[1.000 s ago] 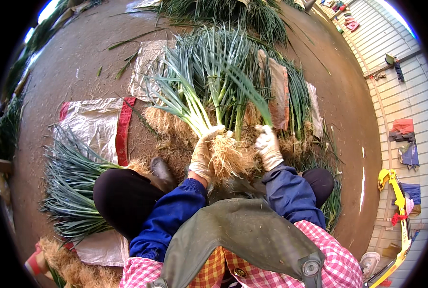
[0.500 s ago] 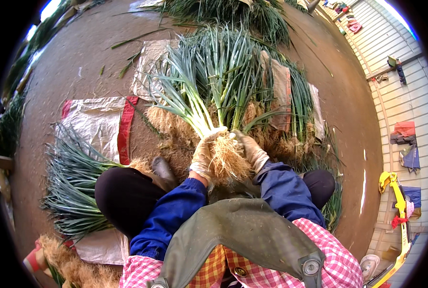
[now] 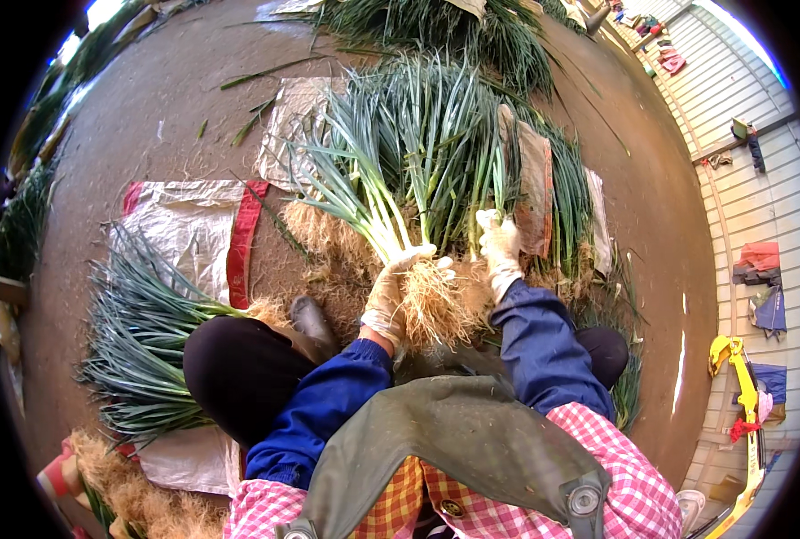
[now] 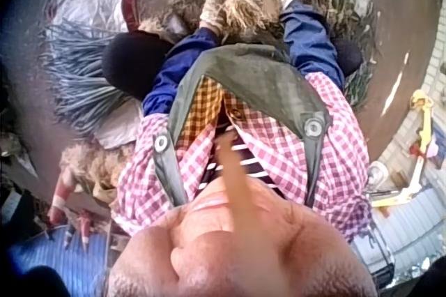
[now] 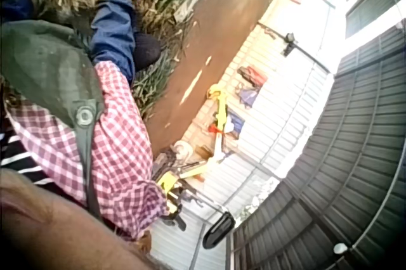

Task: The person sorts scallions by hand, cleaning the roots and removing outer debris while sitting on the ground among large piles of green vegetables.

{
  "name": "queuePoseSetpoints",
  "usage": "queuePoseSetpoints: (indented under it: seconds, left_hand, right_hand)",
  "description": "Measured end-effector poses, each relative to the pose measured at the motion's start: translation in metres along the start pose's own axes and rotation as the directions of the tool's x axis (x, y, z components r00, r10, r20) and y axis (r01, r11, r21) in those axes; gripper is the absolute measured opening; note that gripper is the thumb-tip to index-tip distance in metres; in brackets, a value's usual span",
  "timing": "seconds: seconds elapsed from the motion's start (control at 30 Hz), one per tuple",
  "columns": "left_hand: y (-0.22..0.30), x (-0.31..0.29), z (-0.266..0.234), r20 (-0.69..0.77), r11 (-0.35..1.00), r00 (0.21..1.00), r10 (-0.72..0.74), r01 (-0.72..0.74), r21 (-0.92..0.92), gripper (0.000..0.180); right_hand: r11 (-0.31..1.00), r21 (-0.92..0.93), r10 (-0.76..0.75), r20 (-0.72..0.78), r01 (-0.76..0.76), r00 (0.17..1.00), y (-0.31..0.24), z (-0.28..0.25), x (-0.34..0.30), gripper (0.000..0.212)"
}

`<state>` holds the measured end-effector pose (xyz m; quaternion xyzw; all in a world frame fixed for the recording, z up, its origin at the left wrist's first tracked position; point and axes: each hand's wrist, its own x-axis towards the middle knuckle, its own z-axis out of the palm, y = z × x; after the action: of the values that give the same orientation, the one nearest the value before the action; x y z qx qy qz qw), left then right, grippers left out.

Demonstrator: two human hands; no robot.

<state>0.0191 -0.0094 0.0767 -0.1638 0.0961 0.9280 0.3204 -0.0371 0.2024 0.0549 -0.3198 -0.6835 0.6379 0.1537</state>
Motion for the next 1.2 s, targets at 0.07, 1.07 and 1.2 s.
queuePoseSetpoints:
  seconds: [0.07,1.07,1.2]
  left_hand:
    - [0.009,-0.008,-0.006,-0.008,0.999,1.0,0.029,-0.03,-0.024,0.037]
    - [-0.002,-0.025,0.006,-0.072,1.0,0.997,-0.004,0.006,0.017,0.025]
    - [-0.005,-0.028,0.015,-0.042,0.999,0.999,0.028,-0.026,0.039,0.024]
  right_hand:
    - [0.959,-0.029,0.272,0.378,-0.282,0.885,-0.005,0.02,-0.036,0.026]
    - [0.99,0.128,-0.022,0.565,-0.062,0.825,-0.026,-0.006,-0.097,0.031]
    - [0.979,0.195,-0.055,0.534,-0.06,0.843,-0.043,-0.025,-0.119,0.025]
